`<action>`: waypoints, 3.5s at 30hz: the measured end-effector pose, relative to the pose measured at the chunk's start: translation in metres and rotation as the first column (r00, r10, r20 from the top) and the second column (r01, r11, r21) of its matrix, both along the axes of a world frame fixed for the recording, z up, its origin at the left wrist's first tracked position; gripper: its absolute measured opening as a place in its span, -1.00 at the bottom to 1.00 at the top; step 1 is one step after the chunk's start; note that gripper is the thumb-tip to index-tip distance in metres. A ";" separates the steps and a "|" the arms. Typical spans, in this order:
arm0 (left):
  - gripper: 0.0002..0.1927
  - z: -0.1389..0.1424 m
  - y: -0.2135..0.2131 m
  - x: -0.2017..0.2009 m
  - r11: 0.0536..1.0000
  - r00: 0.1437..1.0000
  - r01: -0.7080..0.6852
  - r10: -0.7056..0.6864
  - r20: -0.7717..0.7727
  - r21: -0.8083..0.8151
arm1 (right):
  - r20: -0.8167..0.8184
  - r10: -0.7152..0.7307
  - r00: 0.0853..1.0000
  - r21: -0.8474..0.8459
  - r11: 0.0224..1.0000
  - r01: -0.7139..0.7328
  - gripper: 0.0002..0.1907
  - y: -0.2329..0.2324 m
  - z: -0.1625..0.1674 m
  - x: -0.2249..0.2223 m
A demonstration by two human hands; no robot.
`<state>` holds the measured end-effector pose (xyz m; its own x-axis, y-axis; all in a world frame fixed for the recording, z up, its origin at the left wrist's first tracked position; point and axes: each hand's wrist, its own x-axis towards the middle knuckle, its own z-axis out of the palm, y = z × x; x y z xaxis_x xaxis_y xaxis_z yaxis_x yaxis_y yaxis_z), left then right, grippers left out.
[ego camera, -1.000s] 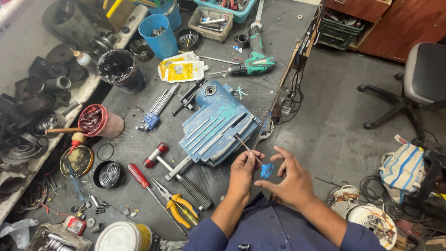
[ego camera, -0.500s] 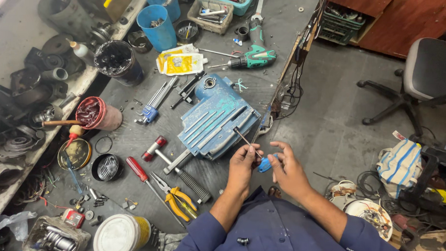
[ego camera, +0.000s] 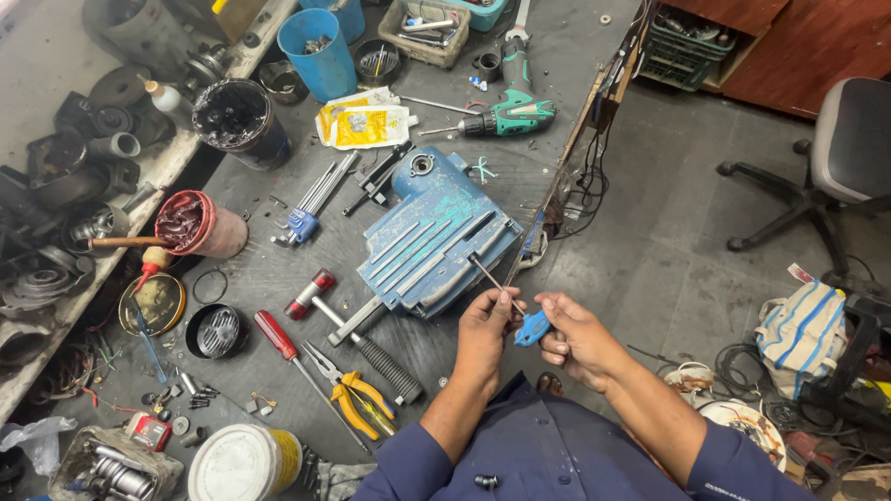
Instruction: The person uses a long screwdriver to unscrew screws from a blue machine housing on a cluttered workbench, steadying the casing with the other hand and repositioning it between screws. They continue removing screws one at a time along the edge of the housing throughout the episode.
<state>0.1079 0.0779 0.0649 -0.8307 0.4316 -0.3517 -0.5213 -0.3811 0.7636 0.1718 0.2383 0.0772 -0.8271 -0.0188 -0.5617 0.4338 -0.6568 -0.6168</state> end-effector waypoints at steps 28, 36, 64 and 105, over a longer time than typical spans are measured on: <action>-0.56 -0.008 -0.017 -0.014 0.984 0.986 -0.159 0.163 0.040 -0.086 | -0.099 0.727 0.679 0.967 -0.092 0.239 -0.74 -0.021 0.047 -0.032; -0.48 -0.008 -0.015 -0.018 0.988 0.989 -0.144 0.145 0.020 -0.053 | -0.197 0.661 0.724 0.969 0.244 0.042 -0.71 -0.013 0.021 -0.033; -0.73 0.000 -0.009 -0.005 0.994 0.992 0.079 -0.085 -0.093 -0.070 | -0.360 0.505 0.784 0.686 0.713 -0.144 -0.84 0.011 -0.017 0.016; -0.87 -0.004 0.077 -0.039 0.991 0.987 -0.110 0.100 -0.127 -0.074 | -0.483 0.483 0.731 0.875 0.291 0.386 -0.52 0.070 0.020 0.014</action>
